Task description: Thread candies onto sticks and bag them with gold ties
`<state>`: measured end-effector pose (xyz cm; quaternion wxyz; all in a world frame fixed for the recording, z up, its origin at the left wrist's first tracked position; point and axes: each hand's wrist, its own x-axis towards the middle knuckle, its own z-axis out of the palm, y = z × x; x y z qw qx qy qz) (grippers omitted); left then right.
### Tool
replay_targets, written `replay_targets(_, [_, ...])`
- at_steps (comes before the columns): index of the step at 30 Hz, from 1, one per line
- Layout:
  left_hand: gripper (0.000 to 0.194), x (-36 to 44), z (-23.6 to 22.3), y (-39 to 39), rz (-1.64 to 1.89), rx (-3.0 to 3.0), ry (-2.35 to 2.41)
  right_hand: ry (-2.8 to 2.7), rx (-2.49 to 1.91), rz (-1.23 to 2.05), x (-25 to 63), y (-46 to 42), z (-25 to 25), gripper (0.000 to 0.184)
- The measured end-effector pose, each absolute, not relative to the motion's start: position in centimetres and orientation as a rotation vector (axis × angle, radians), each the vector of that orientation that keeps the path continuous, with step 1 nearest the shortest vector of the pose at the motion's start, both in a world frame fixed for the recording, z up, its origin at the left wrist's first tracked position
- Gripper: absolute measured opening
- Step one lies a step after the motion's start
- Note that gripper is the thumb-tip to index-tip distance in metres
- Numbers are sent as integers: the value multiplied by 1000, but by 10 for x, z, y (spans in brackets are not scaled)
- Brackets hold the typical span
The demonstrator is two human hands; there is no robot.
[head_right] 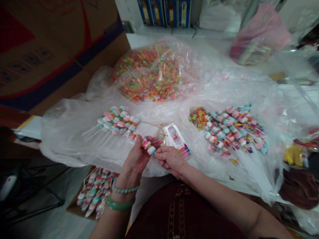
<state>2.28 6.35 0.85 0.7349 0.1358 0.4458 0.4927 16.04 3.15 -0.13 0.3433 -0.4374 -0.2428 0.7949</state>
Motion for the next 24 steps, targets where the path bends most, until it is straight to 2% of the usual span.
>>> replay_targets(2, [40,17,8,66,1032,283,971,-556,-1060,2146,163,32,-1,18])
replay_targets(6, [21,3,7,75,1138,273,986,-509,-1010,2220,172,35,-2,22])
replay_targets(12, [23,8,11,75,1200,373,992,-511,-1096,2197,172,38,-2,21])
replay_targets(19, [29,23,11,64,1093,391,982,-531,-1033,2260,169,35,-2,24])
replay_targets(24, [23,14,9,70,1107,296,952,-815,-1214,1923,172,34,-4,17])
